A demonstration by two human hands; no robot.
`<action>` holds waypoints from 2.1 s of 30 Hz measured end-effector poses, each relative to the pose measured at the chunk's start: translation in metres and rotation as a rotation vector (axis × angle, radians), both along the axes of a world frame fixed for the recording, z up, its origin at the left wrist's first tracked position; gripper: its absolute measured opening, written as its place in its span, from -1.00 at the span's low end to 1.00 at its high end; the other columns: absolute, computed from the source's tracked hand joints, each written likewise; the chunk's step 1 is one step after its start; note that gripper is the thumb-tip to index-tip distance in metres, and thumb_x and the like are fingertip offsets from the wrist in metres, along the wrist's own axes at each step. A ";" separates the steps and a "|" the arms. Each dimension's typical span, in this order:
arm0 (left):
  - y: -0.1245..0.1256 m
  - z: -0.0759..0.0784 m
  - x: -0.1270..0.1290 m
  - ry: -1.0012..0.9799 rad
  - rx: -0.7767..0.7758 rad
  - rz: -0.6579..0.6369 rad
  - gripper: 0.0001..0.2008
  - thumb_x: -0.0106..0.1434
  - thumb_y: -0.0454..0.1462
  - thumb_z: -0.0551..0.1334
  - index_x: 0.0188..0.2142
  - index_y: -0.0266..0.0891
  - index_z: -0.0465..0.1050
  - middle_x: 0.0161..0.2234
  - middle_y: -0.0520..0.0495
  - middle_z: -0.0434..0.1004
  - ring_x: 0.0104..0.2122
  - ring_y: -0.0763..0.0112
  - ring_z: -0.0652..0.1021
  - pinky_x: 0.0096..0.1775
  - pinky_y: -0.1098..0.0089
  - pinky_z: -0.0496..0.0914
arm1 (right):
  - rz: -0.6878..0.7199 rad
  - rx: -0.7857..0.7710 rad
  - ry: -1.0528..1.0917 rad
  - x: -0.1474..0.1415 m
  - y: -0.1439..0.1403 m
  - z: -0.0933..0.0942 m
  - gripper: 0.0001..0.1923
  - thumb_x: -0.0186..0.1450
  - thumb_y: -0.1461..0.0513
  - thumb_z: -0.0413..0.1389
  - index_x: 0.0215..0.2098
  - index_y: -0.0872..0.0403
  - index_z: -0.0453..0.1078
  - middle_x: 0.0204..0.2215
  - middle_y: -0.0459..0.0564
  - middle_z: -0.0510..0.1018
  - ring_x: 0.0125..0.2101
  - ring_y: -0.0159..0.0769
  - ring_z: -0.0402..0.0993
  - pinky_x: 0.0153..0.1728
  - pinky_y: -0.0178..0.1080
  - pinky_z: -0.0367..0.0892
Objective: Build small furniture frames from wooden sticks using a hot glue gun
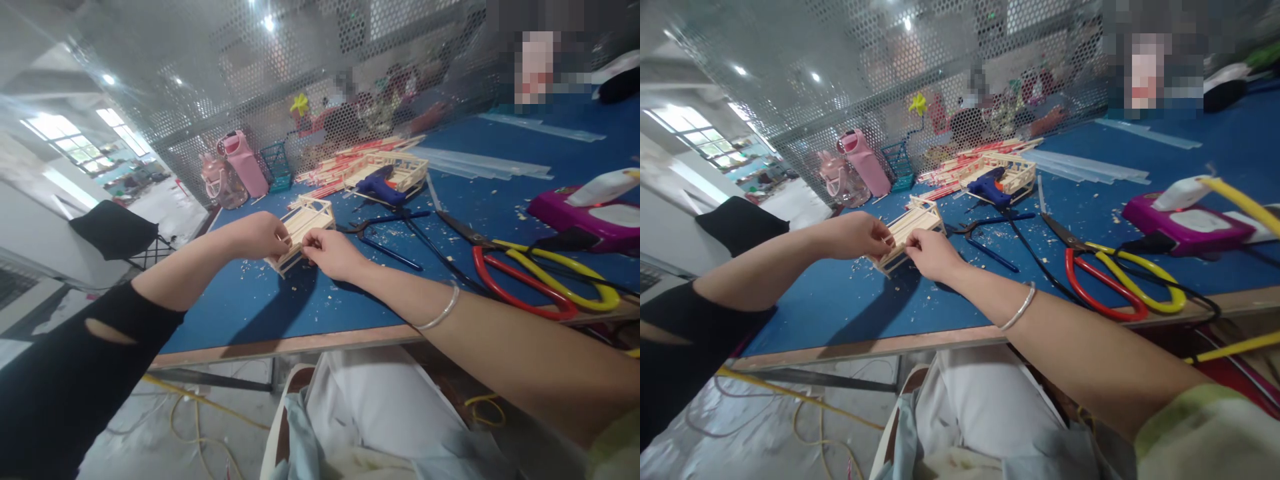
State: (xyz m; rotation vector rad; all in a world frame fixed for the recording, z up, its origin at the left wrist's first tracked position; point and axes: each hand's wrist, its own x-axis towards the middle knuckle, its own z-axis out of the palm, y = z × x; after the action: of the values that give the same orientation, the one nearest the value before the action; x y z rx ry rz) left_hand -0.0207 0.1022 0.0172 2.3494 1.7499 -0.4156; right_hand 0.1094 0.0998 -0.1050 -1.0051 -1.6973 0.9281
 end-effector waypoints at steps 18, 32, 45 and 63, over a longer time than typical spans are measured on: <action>-0.053 -0.031 -0.039 -0.393 0.348 0.011 -0.73 0.22 -0.19 0.02 -0.28 -0.25 0.44 -0.41 -0.05 0.54 -0.38 0.35 0.50 -0.37 0.44 0.28 | 0.089 -0.033 0.210 0.001 -0.010 0.019 -0.92 0.22 0.27 0.02 -0.43 0.05 0.19 -0.54 -0.20 0.30 -0.57 -0.47 0.22 -0.54 -0.39 0.26; -0.077 -0.119 -0.016 -1.075 0.506 0.233 -0.79 0.26 -0.17 0.08 -0.21 -0.23 0.38 -0.26 -0.10 0.54 -0.24 0.35 0.53 -0.12 0.36 0.37 | -0.040 0.587 -0.403 0.027 -0.031 0.045 -0.85 0.30 0.21 -0.08 -0.33 0.02 0.31 -0.38 -0.03 0.50 -0.39 -0.31 0.40 -0.32 -0.28 0.21; -0.070 -0.117 -0.015 -1.124 0.517 0.323 -0.94 0.14 -0.30 0.18 -0.35 -0.23 0.37 -0.39 0.01 0.52 -0.36 0.41 0.55 -0.22 0.42 0.38 | 0.439 -0.181 -0.283 0.035 -0.001 0.023 -0.95 0.17 0.35 0.06 -0.43 0.10 0.34 -0.57 -0.16 0.46 -0.59 -0.48 0.37 -0.56 -0.42 0.25; -0.064 -0.120 -0.017 -1.240 0.548 0.394 -0.80 0.07 -0.36 0.20 -0.26 -0.22 0.36 -0.43 0.06 0.51 -0.43 0.45 0.55 -0.28 0.42 0.39 | 0.370 0.240 -0.533 0.034 0.000 0.023 -0.92 0.21 0.29 0.10 -0.37 0.12 0.45 -0.34 0.01 0.56 -0.29 -0.31 0.42 -0.24 -0.29 0.24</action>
State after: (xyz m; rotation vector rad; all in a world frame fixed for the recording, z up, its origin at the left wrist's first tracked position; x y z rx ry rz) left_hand -0.0374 0.0386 -0.1029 1.6431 1.5799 1.4000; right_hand 0.1437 0.0998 -0.0825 -0.8330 -2.4391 0.6885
